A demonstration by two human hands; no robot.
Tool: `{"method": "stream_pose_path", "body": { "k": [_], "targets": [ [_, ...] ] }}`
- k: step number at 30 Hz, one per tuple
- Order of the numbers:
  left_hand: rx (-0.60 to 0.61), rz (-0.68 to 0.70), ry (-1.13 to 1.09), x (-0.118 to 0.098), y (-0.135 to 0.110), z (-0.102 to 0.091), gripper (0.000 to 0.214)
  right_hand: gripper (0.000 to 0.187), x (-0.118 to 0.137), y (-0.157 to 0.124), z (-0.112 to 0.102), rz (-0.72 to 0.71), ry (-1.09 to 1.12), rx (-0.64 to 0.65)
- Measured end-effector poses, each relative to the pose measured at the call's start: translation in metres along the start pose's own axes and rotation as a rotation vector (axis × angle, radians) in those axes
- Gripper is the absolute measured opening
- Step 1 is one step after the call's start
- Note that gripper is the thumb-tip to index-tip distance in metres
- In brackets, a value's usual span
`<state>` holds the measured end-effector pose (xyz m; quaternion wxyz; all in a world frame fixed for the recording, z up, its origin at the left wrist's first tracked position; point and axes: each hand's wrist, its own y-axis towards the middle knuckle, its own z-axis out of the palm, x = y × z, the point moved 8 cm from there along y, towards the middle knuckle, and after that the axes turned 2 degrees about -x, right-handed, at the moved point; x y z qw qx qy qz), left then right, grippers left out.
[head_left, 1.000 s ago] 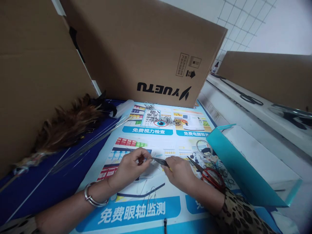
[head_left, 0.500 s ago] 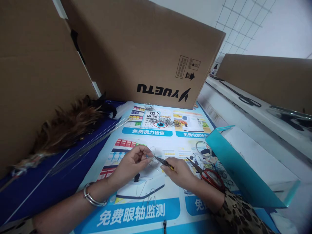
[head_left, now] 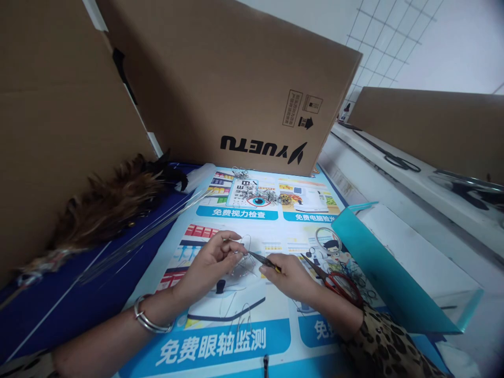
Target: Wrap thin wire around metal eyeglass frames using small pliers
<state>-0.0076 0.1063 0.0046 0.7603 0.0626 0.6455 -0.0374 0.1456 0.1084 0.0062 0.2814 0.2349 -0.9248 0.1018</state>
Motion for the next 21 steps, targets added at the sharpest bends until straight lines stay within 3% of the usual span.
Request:
{"method": "stream_pose_path", "body": {
  "k": [9,21],
  "targets": [
    [-0.024,0.04,0.178,-0.0023,-0.0006,-0.0047,0.013,0.028,0.0027,-0.0003,-0.0025,-0.009,-0.001,-0.005],
    [-0.057,0.07,0.274,-0.0013,0.0018,-0.0054,0.013,0.027,0.0039,-0.0006,-0.0011,-0.018,-0.022,-0.012]
  ]
}}
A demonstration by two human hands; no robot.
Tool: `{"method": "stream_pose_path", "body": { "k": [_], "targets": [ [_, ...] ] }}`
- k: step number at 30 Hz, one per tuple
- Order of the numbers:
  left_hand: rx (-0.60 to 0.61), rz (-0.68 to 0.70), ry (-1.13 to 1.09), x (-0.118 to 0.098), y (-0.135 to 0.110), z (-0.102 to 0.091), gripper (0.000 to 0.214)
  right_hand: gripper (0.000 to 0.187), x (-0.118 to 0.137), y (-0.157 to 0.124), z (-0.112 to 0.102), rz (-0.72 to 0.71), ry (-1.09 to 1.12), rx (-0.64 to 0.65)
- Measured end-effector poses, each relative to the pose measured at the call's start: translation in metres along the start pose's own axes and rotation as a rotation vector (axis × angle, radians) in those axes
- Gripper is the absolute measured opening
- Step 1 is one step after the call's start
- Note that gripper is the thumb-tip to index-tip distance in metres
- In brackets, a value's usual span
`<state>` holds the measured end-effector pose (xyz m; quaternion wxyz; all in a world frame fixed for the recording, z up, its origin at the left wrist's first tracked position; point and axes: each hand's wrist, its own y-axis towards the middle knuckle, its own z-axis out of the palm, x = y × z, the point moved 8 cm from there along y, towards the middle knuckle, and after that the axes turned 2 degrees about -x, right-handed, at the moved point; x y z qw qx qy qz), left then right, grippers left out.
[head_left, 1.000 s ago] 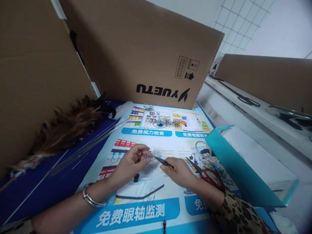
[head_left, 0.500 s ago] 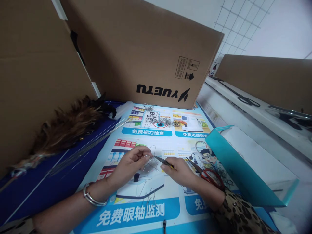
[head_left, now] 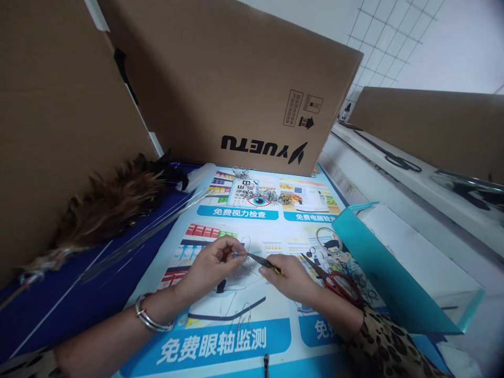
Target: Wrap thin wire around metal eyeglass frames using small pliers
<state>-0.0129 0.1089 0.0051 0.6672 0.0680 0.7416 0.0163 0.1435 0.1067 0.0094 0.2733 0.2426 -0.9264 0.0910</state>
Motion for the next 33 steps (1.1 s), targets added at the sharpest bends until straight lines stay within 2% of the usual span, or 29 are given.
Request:
{"method": "stream_pose_path", "body": {
  "k": [7,18,24,33],
  "targets": [
    [-0.002,0.005,0.027,-0.001,0.0,0.0,0.012,0.028,0.0,0.0,0.0,0.001,-0.03,0.005],
    [0.031,-0.028,-0.083,0.001,0.0,0.001,0.012,0.028,0.002,0.0,0.001,-0.032,-0.027,-0.017],
    [0.105,-0.087,-0.262,0.006,0.001,0.006,0.014,0.027,0.001,0.0,0.001,-0.045,0.006,-0.02],
    [0.229,-0.134,-0.4,0.007,-0.002,0.015,0.016,0.024,0.002,-0.001,0.001,-0.092,0.038,-0.057]
  ]
}}
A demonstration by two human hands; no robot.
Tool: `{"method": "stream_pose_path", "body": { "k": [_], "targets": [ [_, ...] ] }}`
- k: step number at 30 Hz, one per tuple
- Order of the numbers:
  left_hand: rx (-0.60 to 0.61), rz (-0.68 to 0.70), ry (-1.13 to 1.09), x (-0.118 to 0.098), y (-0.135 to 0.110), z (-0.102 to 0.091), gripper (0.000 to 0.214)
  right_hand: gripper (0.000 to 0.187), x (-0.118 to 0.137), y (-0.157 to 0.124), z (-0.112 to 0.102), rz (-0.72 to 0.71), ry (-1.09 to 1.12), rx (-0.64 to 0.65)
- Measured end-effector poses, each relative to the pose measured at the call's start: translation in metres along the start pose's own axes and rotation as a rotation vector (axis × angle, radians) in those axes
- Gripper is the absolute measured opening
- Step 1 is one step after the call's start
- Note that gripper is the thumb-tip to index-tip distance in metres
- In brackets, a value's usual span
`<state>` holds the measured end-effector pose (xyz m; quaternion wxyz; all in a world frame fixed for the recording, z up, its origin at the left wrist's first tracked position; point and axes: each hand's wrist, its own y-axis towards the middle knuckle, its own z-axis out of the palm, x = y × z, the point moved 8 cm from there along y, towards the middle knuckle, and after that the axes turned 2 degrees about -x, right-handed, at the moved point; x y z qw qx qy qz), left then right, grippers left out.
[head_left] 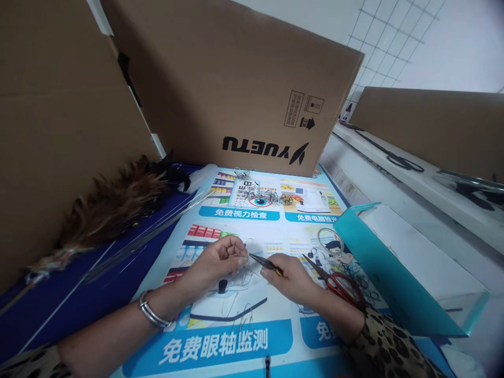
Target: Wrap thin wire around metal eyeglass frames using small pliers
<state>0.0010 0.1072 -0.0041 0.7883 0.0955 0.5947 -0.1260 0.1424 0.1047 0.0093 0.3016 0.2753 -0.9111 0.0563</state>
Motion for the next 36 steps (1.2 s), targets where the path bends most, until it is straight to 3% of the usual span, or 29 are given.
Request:
{"method": "stream_pose_path", "body": {
  "k": [12,19,25,36],
  "targets": [
    [0.011,-0.013,0.015,0.0,0.0,0.001,0.015,0.018,0.006,0.0,-0.004,-0.05,-0.051,-0.06],
    [-0.183,0.165,0.427,-0.018,-0.003,-0.009,0.01,0.02,0.001,-0.002,-0.009,0.026,-0.146,-0.11],
    [-0.258,0.249,0.736,-0.025,-0.009,-0.011,0.008,0.018,0.007,-0.004,-0.01,0.029,-0.251,-0.147],
    [-0.308,0.366,0.955,-0.035,-0.015,-0.006,0.007,0.021,0.021,-0.003,-0.012,0.063,-0.381,-0.121]
  ]
}}
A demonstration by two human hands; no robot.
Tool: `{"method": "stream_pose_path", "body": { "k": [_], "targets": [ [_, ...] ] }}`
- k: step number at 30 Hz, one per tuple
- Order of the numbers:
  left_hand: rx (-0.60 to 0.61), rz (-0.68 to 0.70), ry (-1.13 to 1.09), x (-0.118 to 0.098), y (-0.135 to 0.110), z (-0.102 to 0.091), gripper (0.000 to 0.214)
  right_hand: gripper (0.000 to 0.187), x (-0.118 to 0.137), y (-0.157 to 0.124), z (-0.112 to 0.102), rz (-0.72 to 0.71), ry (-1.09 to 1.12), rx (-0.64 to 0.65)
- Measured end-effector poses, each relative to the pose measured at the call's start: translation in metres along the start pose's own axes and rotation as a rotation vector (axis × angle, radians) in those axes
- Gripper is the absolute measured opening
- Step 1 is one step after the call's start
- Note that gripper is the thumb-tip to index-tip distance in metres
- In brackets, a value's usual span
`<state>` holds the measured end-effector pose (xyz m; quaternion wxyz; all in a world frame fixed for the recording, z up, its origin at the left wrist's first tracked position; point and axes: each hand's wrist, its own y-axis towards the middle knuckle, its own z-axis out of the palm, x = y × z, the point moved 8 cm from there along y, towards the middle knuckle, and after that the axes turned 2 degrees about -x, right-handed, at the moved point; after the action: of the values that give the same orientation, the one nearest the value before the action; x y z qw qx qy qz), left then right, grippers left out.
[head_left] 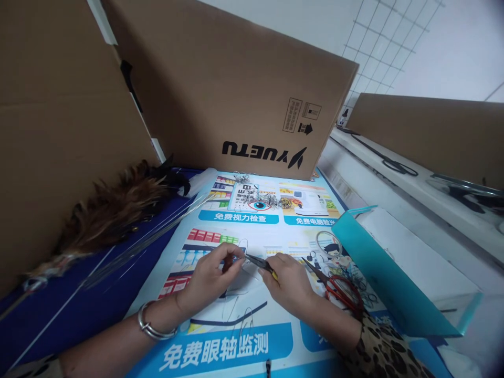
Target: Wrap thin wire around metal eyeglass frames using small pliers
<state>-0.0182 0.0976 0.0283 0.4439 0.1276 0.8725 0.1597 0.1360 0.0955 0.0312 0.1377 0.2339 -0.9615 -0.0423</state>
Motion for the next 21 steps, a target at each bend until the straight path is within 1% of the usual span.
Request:
{"method": "stream_pose_path", "body": {
  "k": [5,9,14,21],
  "targets": [
    [-0.024,0.031,0.01,0.0006,-0.002,-0.0011,0.008,0.022,0.003,0.0014,-0.0019,0.014,-0.052,0.026],
    [-0.061,0.094,0.034,-0.0012,-0.0034,-0.0028,0.01,0.023,0.0037,0.0011,-0.001,0.016,-0.06,0.044],
    [-0.07,0.167,0.124,-0.0052,-0.0052,-0.0015,0.011,0.023,0.0036,-0.0003,0.0003,0.022,-0.063,0.06],
    [-0.054,0.168,0.132,-0.0056,-0.0064,-0.0014,0.009,0.024,0.0018,-0.0014,0.0025,0.016,-0.029,0.101]
  ]
}}
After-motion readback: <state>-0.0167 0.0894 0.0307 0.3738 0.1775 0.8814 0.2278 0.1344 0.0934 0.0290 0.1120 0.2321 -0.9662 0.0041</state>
